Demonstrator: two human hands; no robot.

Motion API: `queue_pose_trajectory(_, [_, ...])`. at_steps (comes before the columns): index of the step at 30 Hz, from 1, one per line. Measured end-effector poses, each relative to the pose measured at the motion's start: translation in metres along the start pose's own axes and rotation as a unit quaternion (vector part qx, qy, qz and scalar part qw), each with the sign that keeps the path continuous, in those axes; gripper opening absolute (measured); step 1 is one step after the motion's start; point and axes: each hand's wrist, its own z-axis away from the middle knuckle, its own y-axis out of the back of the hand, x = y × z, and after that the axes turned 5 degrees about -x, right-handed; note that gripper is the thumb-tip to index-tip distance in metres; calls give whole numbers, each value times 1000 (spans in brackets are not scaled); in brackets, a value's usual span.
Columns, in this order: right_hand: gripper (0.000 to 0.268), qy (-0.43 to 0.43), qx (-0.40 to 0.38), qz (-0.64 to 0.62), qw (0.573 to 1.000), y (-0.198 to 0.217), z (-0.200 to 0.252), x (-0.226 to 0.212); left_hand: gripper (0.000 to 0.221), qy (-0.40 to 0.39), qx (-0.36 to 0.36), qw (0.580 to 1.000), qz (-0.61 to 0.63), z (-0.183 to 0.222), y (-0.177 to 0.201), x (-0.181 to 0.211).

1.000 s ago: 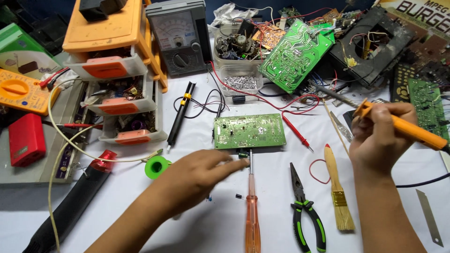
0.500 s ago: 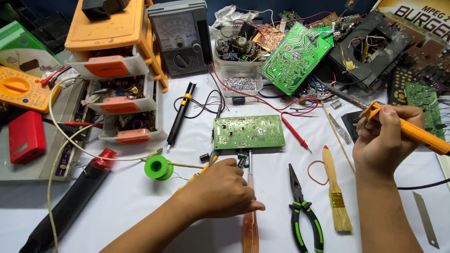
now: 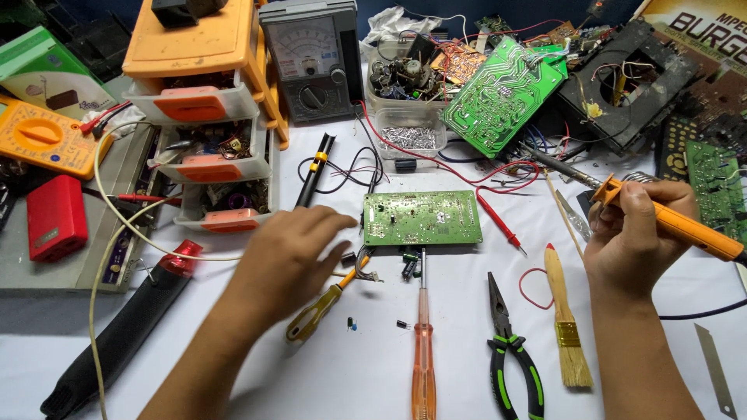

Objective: Testing, cleaning, and soldering a circuit board on a repair bench.

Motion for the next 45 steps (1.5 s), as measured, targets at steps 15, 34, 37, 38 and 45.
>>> queue_pose_trajectory(15, [13,17,-41,17,999,-5,5,6,30,127,-256,957,-44,52,-3,-33])
queue_pose_trajectory(34, [10,13,-129,39,991,-2,7,19,13,222,-196,955,-12,37,34,-41])
queue_pose_trajectory(37, [10,7,-130,42,991,-4,5,18,19,330,-293,896,-57,35,28,-34])
queue_pose_trajectory(38, [10,0,-143,34,989,-6,5,18,18,318,-307,895,-65,37,23,-36])
queue_pose_trajectory(45, [9,-119,-148,79,979,-33,-4,-4,27,281,-312,899,-121,48,6,-40])
